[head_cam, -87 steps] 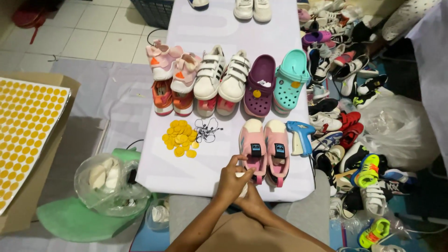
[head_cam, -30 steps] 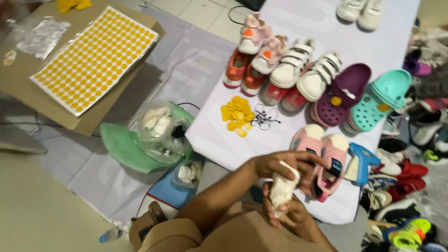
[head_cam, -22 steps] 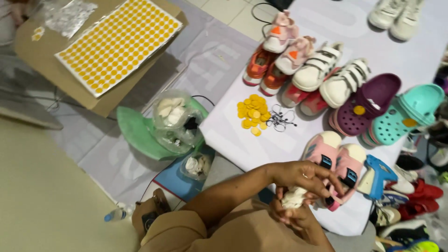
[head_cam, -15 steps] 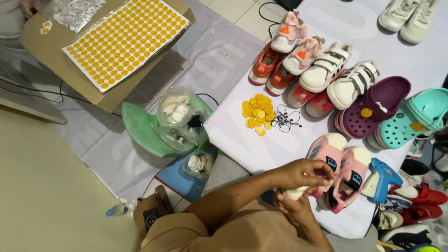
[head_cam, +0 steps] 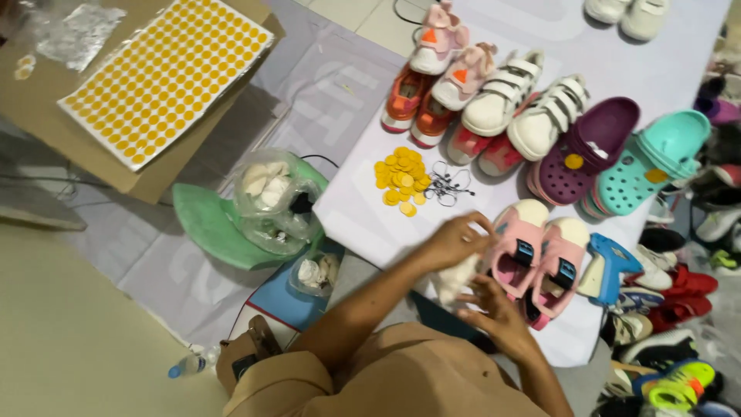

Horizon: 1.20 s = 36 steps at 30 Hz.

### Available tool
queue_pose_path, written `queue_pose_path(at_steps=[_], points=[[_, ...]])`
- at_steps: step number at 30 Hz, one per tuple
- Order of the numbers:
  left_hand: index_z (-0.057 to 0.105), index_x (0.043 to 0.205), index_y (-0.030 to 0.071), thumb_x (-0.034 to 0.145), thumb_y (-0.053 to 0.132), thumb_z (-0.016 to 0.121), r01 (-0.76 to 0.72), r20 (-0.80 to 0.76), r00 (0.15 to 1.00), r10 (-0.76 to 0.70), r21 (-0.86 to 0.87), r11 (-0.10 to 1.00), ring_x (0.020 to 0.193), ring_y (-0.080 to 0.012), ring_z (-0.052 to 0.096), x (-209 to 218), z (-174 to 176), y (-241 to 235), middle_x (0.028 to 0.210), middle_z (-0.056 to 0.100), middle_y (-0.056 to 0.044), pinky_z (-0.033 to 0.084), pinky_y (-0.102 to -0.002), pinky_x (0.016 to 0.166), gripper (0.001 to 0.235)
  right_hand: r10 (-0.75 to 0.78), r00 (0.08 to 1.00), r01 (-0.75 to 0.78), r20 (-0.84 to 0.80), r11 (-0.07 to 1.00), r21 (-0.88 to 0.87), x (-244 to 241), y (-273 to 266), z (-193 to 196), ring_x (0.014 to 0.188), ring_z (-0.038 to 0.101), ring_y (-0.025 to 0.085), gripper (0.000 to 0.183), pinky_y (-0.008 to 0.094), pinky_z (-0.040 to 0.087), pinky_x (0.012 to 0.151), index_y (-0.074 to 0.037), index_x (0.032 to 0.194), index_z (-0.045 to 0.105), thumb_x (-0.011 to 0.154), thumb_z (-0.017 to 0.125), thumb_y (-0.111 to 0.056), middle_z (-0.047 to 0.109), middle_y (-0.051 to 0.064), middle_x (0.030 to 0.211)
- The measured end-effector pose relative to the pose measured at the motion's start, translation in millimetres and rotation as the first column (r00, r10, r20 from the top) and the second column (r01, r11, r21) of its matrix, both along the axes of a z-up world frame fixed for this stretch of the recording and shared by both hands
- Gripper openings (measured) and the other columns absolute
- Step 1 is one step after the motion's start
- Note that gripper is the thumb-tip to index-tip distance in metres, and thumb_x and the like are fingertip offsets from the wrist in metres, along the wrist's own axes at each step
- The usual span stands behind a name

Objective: The person places a yellow circular charm into the opening of a pink shoe and secures it. They then pick up a pair of pink slides from a pile of footwear and place them on the table. Finally, they stuff white material into the slides to maintain their shape.

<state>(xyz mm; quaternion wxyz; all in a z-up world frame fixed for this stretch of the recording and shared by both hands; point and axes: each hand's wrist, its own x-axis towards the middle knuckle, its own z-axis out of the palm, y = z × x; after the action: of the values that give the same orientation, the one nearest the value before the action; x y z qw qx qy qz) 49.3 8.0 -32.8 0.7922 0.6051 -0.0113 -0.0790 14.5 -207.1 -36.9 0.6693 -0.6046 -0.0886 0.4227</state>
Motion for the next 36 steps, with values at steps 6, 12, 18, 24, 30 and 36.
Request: queue_pose_path(at_steps=[6,12,18,24,30,36], points=[[0.062,0.11,0.01,0.081,0.048,0.076,-0.168,0.057,0.978,0.2,0.784,0.597,0.071,-0.0313,0.07,23.2,-65.2,18.4,0.082,0.07,-0.012,0.056,-0.042,0.066,0.05,-0.231,0.951,0.229,0.206,0.973,0.036,21.2,-88.6,26.1,0.106,0.067,0.024,0.048,0.035,0.054,0.092,0.003,0.13,0.057,0.083,0.067,0.01,0.068,0.016,0.126],[0.06,0.129,0.009,0.087,0.044,0.075,0.164,-0.245,0.968,0.063,0.8,0.578,0.11,-0.0396,0.07,24.4,-57.3,14.9,0.107,0.074,-0.02,0.055,-0.052,0.092,0.057,-0.297,0.69,0.571,0.66,0.784,-0.244,27.1,-141.8,21.2,0.1,0.066,0.023,0.033,0.034,0.051,0.084,-0.002,0.126,0.065,0.094,0.074,-0.005,0.07,0.015,0.114],[0.062,0.126,0.009,0.086,0.037,0.077,-0.03,-0.035,0.992,0.12,0.866,0.5,0.119,-0.0405,0.062,21.3,-37.7,7.4,0.123,0.062,-0.02,0.052,-0.052,0.099,0.051,-0.171,0.618,0.63,0.767,0.691,-0.354,26.6,-125.9,13.3,0.101,0.067,0.03,0.02,0.037,0.057,0.081,-0.013,0.108,0.076,0.09,0.079,-0.006,0.069,0.009,0.115],[0.064,0.124,0.009,0.088,0.027,0.074,-0.132,0.079,0.989,0.122,0.84,0.527,0.119,-0.0413,0.061,7.0,-13.8,-12.7,0.12,0.061,-0.017,0.052,-0.053,0.1,0.042,0.239,0.418,0.625,0.877,0.624,-0.468,36.5,-91.0,16.6,0.121,0.06,0.04,0.026,0.048,0.051,0.101,-0.014,0.113,0.076,0.087,0.076,-0.017,0.059,0.021,0.139],[0.069,0.111,0.009,0.082,0.02,0.073,-0.177,0.236,0.971,-0.028,0.794,0.582,0.111,-0.0426,0.063,-15.5,-5.1,-71.0,0.119,0.061,-0.015,0.057,-0.052,0.09,0.031,0.392,0.784,0.309,0.481,0.426,-0.85,51.8,-73.5,19.4,0.143,0.043,0.041,0.053,0.058,0.048,0.107,-0.02,0.14,0.058,0.088,0.071,-0.021,0.029,0.021,0.166],[0.066,0.123,0.011,0.079,0.027,0.079,-0.275,0.428,0.848,-0.313,0.86,0.43,0.139,-0.0552,0.035,-44.7,3.4,-112.8,0.143,0.046,-0.024,0.036,-0.066,0.109,0.049,0.482,0.587,0.511,0.651,0.403,-0.759,55.4,-84.1,-28.5,0.119,0.064,0.043,0.042,0.05,0.058,0.092,-0.011,0.122,0.064,0.085,0.076,-0.027,0.048,0.025,0.151]])
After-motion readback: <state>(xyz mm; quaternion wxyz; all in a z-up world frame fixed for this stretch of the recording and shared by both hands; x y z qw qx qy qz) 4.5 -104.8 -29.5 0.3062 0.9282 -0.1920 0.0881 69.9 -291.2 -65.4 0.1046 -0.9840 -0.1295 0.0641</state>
